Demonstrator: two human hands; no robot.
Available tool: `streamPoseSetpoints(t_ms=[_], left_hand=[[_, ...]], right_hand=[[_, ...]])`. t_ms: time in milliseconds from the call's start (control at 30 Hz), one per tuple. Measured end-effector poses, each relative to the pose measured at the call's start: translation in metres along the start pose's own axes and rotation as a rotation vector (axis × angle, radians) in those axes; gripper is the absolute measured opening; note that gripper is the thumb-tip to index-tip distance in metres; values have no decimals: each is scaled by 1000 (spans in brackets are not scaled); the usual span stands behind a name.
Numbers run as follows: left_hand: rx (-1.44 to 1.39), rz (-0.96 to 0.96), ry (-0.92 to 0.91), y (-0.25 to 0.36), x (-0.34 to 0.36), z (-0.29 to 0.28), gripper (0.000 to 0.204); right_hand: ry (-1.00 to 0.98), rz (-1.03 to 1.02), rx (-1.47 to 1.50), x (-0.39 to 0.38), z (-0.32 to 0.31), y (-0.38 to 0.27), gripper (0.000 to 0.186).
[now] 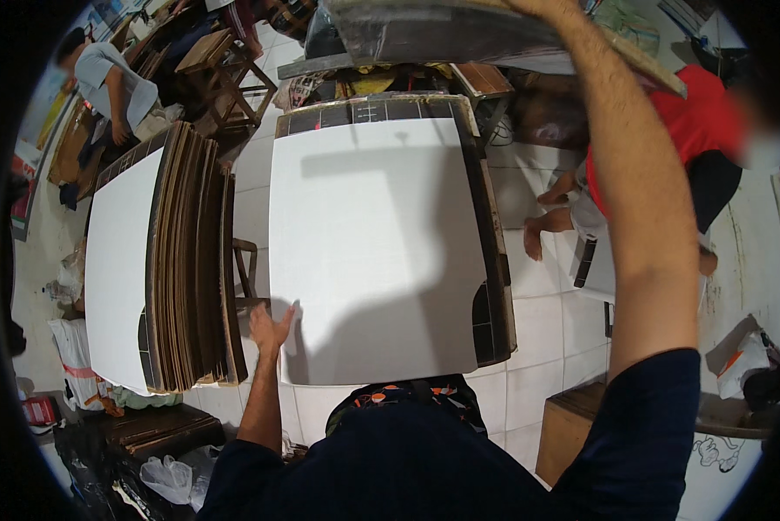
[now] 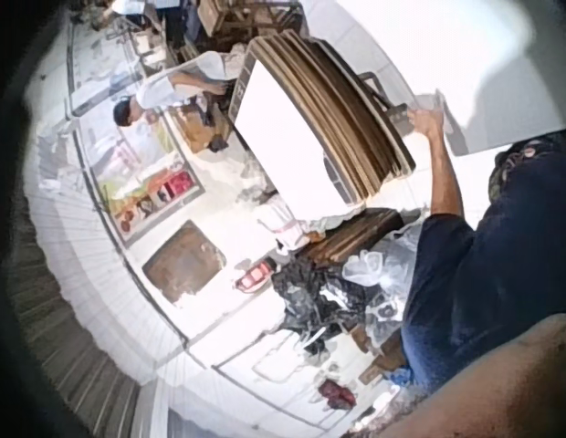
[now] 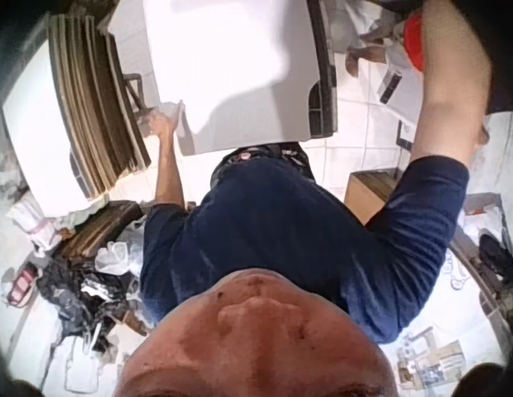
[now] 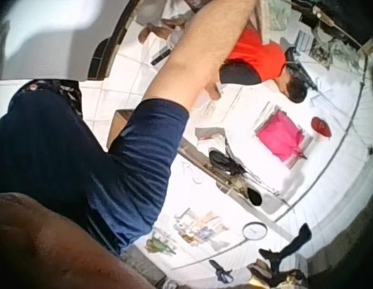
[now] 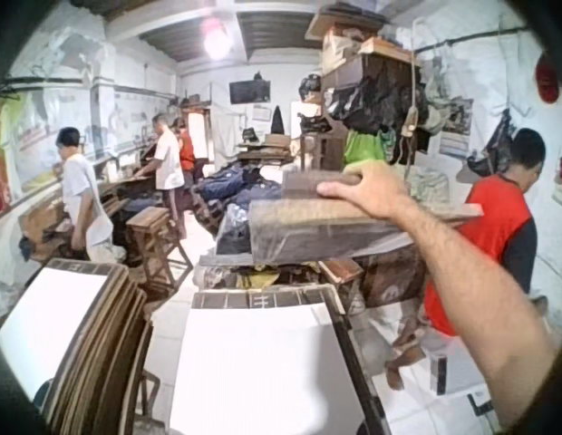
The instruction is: The person performs screen printing on white boards using a squeegee and a screen frame. They repeatedly place boards, apply ink, pull the squeegee across the screen, and lift the screen to reveal a printed cartoon character. The person also refills the ink on the screen during the process.
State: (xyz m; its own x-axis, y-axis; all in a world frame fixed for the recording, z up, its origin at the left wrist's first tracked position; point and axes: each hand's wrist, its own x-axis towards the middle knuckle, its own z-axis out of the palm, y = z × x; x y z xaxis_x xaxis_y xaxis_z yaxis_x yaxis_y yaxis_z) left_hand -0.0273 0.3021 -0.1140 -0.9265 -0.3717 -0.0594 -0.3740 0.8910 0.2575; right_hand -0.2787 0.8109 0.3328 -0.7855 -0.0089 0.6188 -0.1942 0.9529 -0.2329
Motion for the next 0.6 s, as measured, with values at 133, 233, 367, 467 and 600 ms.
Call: streamPoseSetpoints(t_ms=[133, 233, 367, 467, 600], left_hand=[[-518, 333, 9, 150, 7, -61, 67], [-1430, 367, -461, 272, -23, -105, 81], [-2035, -314, -547, 336, -86, -99, 80], [-1707, -715, -618, 306, -92, -34, 68], [-1523, -746, -799, 249, -89, 53, 75]], right_hand=[[87, -39, -49, -73, 18, 7, 67], [135, -199, -100, -142, 46, 16, 69], [162, -261, 46, -273, 93, 20, 52], [-106, -87, 28, -364, 134, 11, 53], [-248, -61, 118, -420, 186, 19, 46]])
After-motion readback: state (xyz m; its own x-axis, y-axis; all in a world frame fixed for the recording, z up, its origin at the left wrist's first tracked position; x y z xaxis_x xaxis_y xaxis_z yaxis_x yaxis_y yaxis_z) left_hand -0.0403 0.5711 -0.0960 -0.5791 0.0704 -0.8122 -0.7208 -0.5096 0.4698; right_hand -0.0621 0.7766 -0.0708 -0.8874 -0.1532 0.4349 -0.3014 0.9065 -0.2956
